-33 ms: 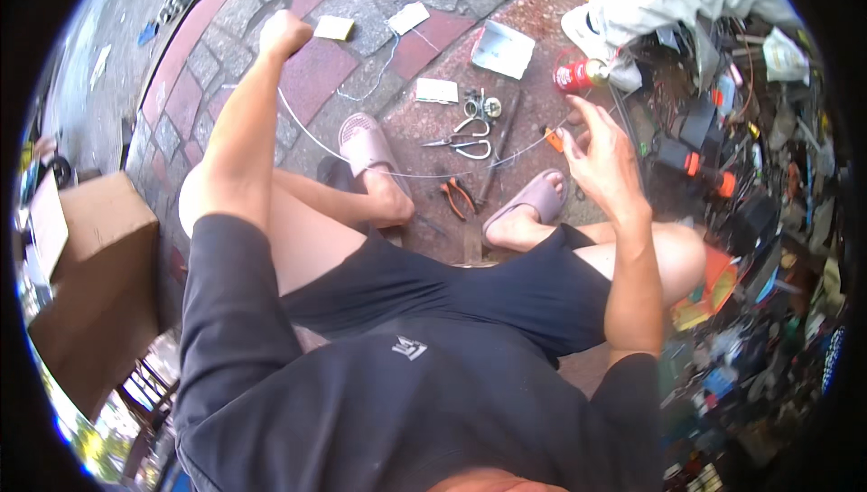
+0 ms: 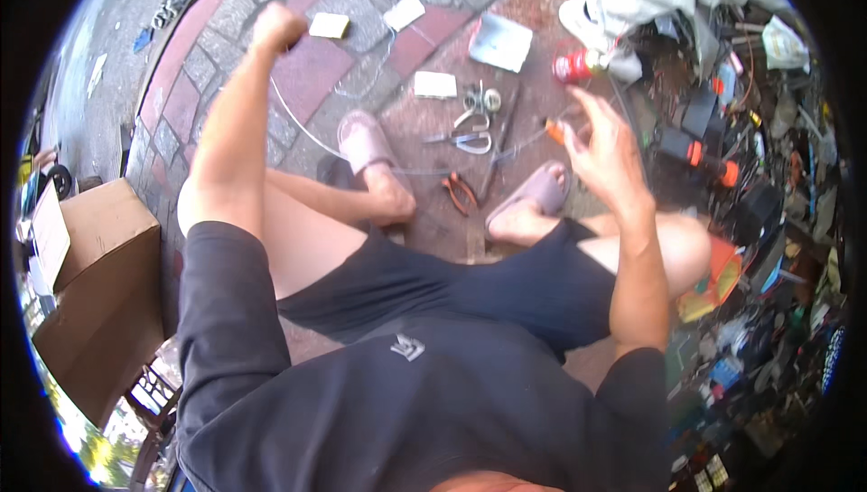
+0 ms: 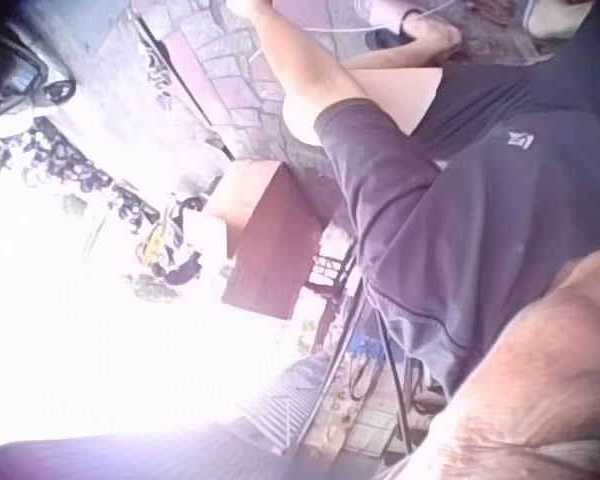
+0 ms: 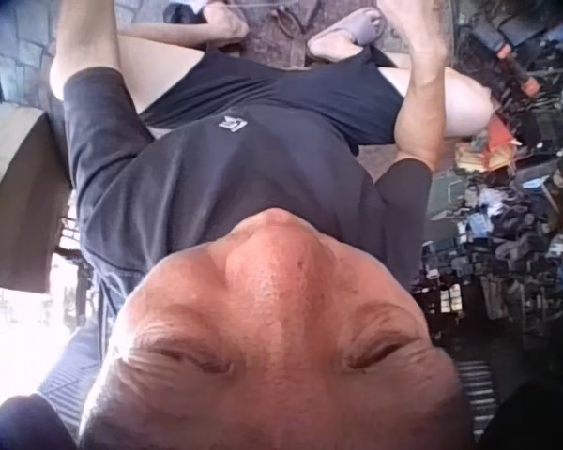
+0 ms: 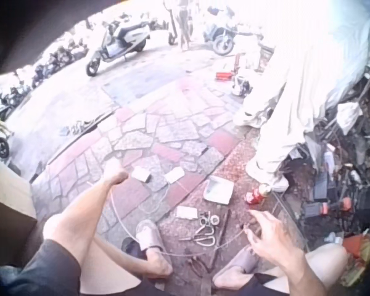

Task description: The person sits on the ground and works on a small cylindrical object, using pliers to strip wires and applying a substance from a red can. They repeatedly inspect and manipulate the object, then hand it to another person and walk toward a scooter.

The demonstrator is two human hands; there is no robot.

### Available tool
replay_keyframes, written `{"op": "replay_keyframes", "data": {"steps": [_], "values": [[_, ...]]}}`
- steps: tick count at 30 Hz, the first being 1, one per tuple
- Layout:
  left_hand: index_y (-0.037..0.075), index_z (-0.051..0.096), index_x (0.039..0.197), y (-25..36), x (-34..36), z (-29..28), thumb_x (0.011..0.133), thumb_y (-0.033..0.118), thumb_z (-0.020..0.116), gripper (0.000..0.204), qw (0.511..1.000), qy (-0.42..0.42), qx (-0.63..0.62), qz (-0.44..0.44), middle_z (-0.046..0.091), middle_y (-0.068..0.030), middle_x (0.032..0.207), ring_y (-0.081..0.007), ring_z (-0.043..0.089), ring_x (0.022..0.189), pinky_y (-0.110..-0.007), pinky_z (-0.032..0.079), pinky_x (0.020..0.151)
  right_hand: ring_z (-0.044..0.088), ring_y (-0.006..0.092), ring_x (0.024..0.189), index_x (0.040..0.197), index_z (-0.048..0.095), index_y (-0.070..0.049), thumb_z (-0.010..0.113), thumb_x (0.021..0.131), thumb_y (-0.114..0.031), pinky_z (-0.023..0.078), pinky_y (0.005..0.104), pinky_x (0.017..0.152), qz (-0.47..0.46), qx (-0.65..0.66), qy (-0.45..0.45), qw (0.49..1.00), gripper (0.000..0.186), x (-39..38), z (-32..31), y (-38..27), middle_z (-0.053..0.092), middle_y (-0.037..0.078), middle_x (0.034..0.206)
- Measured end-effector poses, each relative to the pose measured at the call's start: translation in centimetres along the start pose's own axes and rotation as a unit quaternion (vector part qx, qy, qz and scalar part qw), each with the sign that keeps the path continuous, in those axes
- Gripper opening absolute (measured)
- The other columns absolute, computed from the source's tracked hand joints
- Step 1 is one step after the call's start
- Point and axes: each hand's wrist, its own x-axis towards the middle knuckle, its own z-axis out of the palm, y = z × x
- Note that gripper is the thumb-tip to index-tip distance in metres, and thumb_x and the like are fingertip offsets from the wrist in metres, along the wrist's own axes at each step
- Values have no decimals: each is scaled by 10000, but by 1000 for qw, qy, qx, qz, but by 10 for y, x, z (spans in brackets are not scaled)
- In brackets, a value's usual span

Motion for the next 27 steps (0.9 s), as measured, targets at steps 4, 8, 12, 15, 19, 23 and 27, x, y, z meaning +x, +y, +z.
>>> {"op": "replay_keyframes", "data": {"steps": [4, 8, 12, 15, 19, 23, 27], "values": [[32, 746, 852, 42, 20, -85, 839, 228, 720, 199, 927, -100, -361, -5, 731, -121, 797, -233, 736, 779, -388, 594, 749, 704, 338, 903, 1338, 605, -35, 730, 925, -159, 555, 437, 820, -3, 7, -18, 1000, 449, -10, 4, -1, 685, 168, 1092], [53, 755, 956, 93, -1, -126, 857, 279, 778, 248, 818, -181, -540, 84, 720, -110, 825, -251, 716, 761, -397, 595, 766, 703, 342, 915, 1340, 604, -42, 721, 936, -178, 554, 443, 828, -8, 5, -16, 1000, 442, -7, -1, -3, 685, 167, 1095], [8, 734, 1101, 92, -47, -5, 861, 210, 737, 314, 982, -61, 64, 169, 747, -184, 1029, -334, 736, 959, -433, 593, 860, 693, 365, 942, 1339, 605, -49, 718, 936, -178, 550, 458, 847, -40, -30, 3, 999, 438, -10, 0, 5, 679, 186, 1100], [3, 727, 1149, 88, -69, 49, 901, 233, 672, 343, 999, 22, -24, 21, 751, -245, 1099, -308, 759, 984, -415, 610, 851, 687, 379, 922, 1335, 605, -48, 720, 929, -161, 552, 456, 836, -43, -47, 2, 998, 437, -16, -2, 5, 672, 187, 1089], [22, 737, 1017, 97, -41, -38, 884, 262, 735, 274, 987, -138, -60, 50, 718, -137, 837, -251, 722, 735, -385, 599, 713, 695, 370, 946, 1343, 599, -31, 713, 932, -143, 554, 449, 841, -57, -6, -22, 998, 441, -19, 5, 1, 674, 192, 1095], [39, 735, 892, 105, -18, -107, 875, 196, 788, 167, 806, -176, -542, 158, 718, -103, 773, -200, 697, 675, -366, 564, 629, 695, 371, 957, 1335, 599, -33, 710, 938, -154, 555, 446, 848, -67, -36, -38, 996, 430, -13, -1, -9, 674, 195, 1092], [64, 761, 1061, 91, -56, -11, 929, 180, 614, 229, 975, -73, 26, 207, 755, -177, 1023, -289, 750, 861, -410, 599, 745, 699, 367, 965, 1341, 595, -38, 707, 944, -166, 564, 447, 843, -79, -43, -15, 996, 432, -14, -1, -10, 679, 191, 1092]]}}
